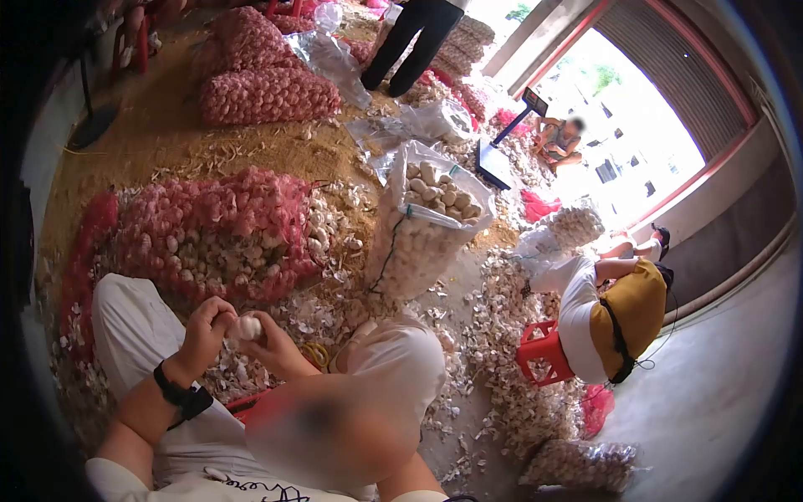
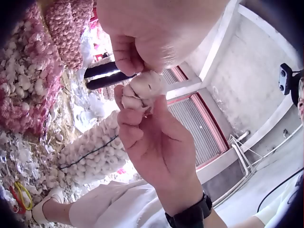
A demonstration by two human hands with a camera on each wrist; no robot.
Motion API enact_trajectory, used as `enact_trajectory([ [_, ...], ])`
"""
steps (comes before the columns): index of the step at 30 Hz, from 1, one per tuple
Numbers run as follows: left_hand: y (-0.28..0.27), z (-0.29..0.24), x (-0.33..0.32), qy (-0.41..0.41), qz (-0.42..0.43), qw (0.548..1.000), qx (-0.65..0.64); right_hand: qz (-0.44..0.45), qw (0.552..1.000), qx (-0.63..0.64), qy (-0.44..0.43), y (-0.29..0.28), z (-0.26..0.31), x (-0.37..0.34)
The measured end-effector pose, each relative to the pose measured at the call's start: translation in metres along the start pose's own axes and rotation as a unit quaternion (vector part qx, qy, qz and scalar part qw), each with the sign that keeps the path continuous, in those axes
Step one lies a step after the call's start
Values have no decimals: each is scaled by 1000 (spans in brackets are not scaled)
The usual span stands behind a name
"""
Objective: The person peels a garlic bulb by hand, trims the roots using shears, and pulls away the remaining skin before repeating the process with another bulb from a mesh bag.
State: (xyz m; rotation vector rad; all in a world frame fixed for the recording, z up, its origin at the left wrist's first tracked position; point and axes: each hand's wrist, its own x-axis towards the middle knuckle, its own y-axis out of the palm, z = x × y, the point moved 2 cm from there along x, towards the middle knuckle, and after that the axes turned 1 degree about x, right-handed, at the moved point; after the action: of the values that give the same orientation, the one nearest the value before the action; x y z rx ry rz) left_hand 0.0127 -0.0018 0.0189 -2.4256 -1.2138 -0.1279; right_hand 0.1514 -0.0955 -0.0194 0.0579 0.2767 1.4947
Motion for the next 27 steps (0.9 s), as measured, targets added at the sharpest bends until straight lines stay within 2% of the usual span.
enact_trajectory([
  [1, 1, 3, -1, -80, 10, 994, -78, -33, 999, -44, 3, -1, 1, 0],
  [2, -1, 9, -2, -106, 6, 989, -105, -45, 996, -63, 33, -5, 2, 1],
  [7, -8, 16, 4, -138, 47, 976, -164, -71, 995, -61, 29, -13, 0, 2],
  [9, -7, 13, 2, -58, 43, 995, -67, -87, 994, -65, 13, -11, 5, 2],
  [10, -9, 15, 2, -62, 87, 992, -74, -79, 993, -83, 34, -10, 13, 1],
  [11, -9, 16, 2, -72, 88, 991, -74, -77, 993, -77, 42, -12, 8, 2],
  [13, -4, 11, 2, -37, 114, 990, -73, -102, 973, -180, -106, -9, -3, 6],
  [15, -2, 1, 6, -11, 150, 987, -59, -109, 955, -273, -20, -3, 20, 1],
  [17, 2, 5, 3, -54, 120, 991, -21, -97, 967, -237, -10, -10, -5, 6],
  [18, 3, 10, 1, -82, 122, 988, -43, -113, 962, -247, -27, -10, -8, 5],
  [19, 3, 16, 0, -102, 119, 985, -67, -130, 955, -263, -49, -7, -4, 5],
  [22, 3, 18, -3, -140, 115, 980, -85, -110, 977, -172, -60, -1, 13, 4],
  [24, 5, 17, 0, -79, 78, 983, -148, -100, 986, -130, -40, -3, 17, 5],
  [25, 4, 19, 0, -81, 78, 983, -148, -100, 986, -130, -38, -5, 15, 6],
  [27, 4, 17, 1, -14, 91, 989, -114, -88, 982, -148, -76, -8, 12, 8],
])
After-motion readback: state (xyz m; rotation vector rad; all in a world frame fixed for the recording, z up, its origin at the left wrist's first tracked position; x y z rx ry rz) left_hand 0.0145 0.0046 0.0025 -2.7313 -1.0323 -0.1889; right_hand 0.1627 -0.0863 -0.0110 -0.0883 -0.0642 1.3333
